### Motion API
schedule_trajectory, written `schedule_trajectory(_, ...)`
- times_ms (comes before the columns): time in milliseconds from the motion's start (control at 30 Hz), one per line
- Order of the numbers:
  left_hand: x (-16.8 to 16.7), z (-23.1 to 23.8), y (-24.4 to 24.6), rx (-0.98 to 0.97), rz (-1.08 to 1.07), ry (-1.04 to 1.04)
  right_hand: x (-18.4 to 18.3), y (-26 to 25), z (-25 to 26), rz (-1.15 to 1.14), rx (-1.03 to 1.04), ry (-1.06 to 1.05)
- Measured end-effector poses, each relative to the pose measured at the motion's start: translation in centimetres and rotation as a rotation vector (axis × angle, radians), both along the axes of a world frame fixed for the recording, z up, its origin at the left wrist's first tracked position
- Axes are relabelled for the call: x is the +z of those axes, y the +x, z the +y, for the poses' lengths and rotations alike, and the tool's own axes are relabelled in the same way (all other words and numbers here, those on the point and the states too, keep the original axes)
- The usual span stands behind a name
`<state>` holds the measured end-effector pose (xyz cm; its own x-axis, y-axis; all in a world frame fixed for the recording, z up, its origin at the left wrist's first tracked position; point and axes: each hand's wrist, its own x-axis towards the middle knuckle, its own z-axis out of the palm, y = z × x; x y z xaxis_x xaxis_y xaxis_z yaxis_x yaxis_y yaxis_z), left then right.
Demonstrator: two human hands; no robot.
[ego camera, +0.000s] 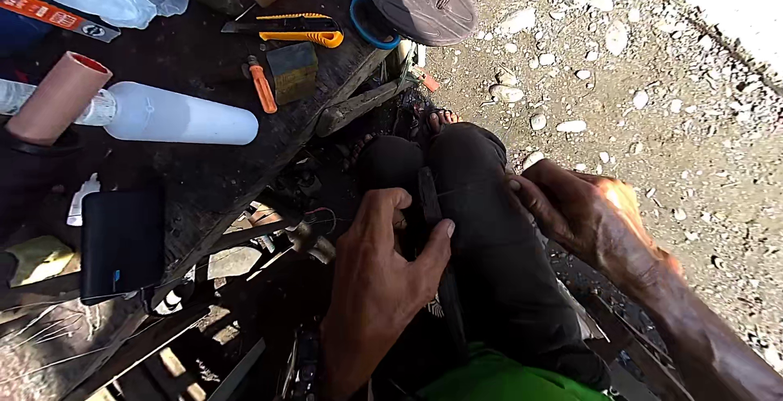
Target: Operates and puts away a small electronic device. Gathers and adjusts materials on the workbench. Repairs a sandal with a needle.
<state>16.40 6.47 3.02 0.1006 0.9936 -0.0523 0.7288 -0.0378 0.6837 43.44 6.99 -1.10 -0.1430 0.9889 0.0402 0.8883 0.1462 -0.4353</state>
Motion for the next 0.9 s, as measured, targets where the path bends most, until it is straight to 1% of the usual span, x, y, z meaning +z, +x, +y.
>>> schedule_trajectory(67, 0.0, -0.1, -0.2, -0.008, 0.012, -0.020, -0.3, 2.3, -0.8, -0.054, -0.096, -0.045)
schedule_trajectory(133, -0.3, -0.1, -0.3, -0.024, -0.006, -0.021, -0.4, 2.2, -1.3, 0.005, -0.091, -0.073)
schedule_trajectory(167, -0.4, 0.1, -0.5, -0.036, -0.050, -0.014, -0.5, 1.8, -1.6, 0.083, -0.072, -0.103)
schedule_trajectory(200, -0.5, 0.4, -0.9, -0.049, -0.148, -0.006, -0.6, 1.4, -1.7, 0.197, -0.051, -0.146)
schedule_trajectory(300, -0.3, 0.9, -2.1, -0.052, -0.571, -0.068, -0.9, 0.7, -2.1, 0.668, 0.053, -0.330)
schedule_trajectory(333, 0.0, 0.7, -2.5, -0.043, -0.677, -0.088, -0.8, 0.6, -2.2, 0.803, 0.094, -0.372)
schedule_trajectory(400, 0.9, -0.2, -3.3, -0.022, -0.814, -0.101, -0.4, 0.1, -2.3, 0.973, 0.124, -0.376)
schedule_trajectory(467, 1.5, -1.0, -4.5, 0.002, -0.860, -0.072, -0.1, -0.7, -2.2, 1.060, 0.130, -0.288)
schedule_trajectory(533, 1.2, -1.3, -5.8, 0.017, -0.800, -0.054, 0.2, -1.8, -1.7, 1.064, 0.139, -0.177)
schedule_trajectory(567, 0.9, -1.2, -6.4, 0.023, -0.717, -0.058, 0.4, -2.4, -1.3, 1.025, 0.148, -0.123)
schedule_trajectory(600, 0.6, -1.1, -6.8, 0.030, -0.575, -0.051, 0.5, -3.1, -0.8, 0.949, 0.160, -0.070)
schedule_trajectory(667, 0.6, -0.8, -6.9, 0.008, -0.244, -0.003, 0.4, -4.5, 0.2, 0.683, 0.196, 0.041)
schedule_trajectory(700, 0.8, -0.7, -6.2, -0.007, -0.149, 0.032, 0.4, -5.3, 0.8, 0.529, 0.222, 0.093)
schedule_trajectory(733, 1.0, -0.6, -5.1, -0.017, -0.117, 0.056, 0.3, -6.1, 1.3, 0.391, 0.247, 0.127)
schedule_trajectory(767, 1.1, -0.6, -3.8, -0.036, -0.120, 0.061, 0.2, -6.7, 1.6, 0.306, 0.266, 0.135)
schedule_trajectory(800, 1.1, -0.5, -2.4, -0.062, -0.121, 0.046, 0.1, -6.9, 1.8, 0.294, 0.272, 0.129)
schedule_trajectory(833, 0.8, -0.3, -1.2, -0.083, -0.102, 0.027, 0.3, -6.8, 1.8, 0.356, 0.266, 0.109)
schedule_trajectory(867, 0.6, -0.1, -0.4, -0.097, -0.084, 0.014, 0.6, -6.3, 1.7, 0.497, 0.260, 0.056)
schedule_trajectory(900, 0.3, 0.1, 0.1, -0.097, -0.077, 0.007, 1.1, -5.6, 1.5, 0.720, 0.272, -0.046)
